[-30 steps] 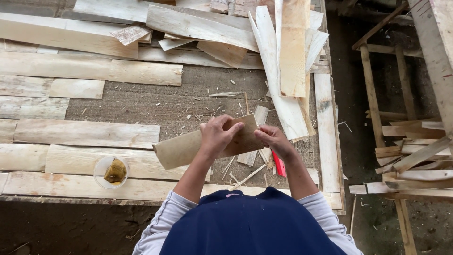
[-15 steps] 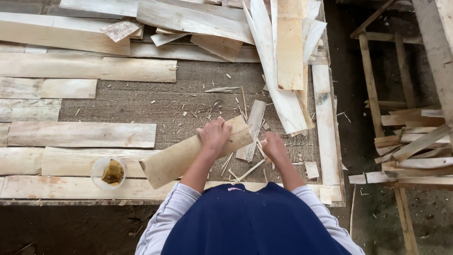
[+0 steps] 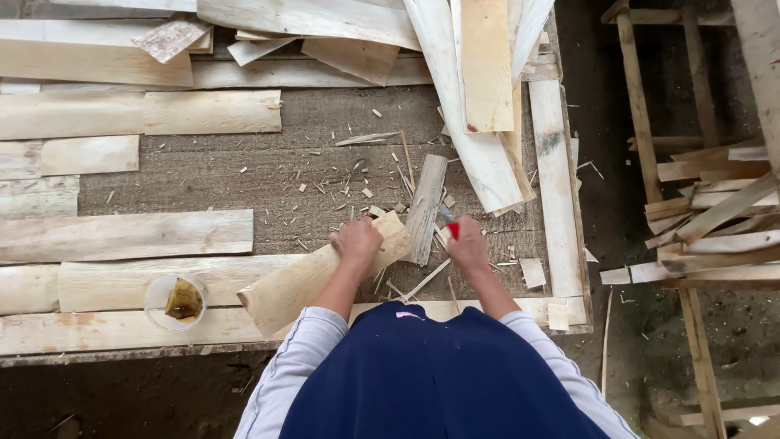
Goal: The person uses a red utility knife to shave thin strips from several small wooden planks on a workbench. They repeatedly hold each plank, shave its surface, and place the finished pieces aside among other planks.
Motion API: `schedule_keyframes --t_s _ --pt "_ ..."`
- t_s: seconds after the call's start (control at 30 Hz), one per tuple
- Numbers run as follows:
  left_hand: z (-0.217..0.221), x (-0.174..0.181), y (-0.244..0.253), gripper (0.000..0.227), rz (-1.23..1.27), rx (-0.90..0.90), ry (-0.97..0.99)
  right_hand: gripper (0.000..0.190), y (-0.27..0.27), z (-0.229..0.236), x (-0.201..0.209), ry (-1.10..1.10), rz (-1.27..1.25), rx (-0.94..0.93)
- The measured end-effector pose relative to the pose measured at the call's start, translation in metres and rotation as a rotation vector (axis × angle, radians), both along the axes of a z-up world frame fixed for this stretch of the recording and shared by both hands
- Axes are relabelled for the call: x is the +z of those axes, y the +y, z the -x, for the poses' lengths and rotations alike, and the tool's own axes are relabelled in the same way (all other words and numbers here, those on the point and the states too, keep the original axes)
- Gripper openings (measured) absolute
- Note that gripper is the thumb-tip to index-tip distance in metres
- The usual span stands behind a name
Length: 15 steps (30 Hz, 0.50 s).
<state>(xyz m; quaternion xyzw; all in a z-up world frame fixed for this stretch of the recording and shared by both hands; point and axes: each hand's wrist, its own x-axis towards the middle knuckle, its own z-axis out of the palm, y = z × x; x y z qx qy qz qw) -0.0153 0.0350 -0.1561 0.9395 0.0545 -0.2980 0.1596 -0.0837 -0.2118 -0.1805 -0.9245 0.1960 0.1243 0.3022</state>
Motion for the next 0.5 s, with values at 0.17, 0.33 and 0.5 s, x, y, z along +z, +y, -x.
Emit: schedule_keyframes --t_s 0.17,0.33,0.5 --pt "0.006 0.026 -0.003 0.039 -0.064 0.003 0.033 0.038 0.055 -0.012 0.031 0.016 -0.117 0.390" --pt "0.015 0.099 -0.003 0.039 -0.124 0.047 0.071 0.049 0.061 -0.015 0.028 0.009 -0.103 0.710" --pt "0.016 0.044 0.001 0.039 -0.081 0.073 0.006 0.051 0.012 -0.002 -0.012 -0.089 0.219 0.613"
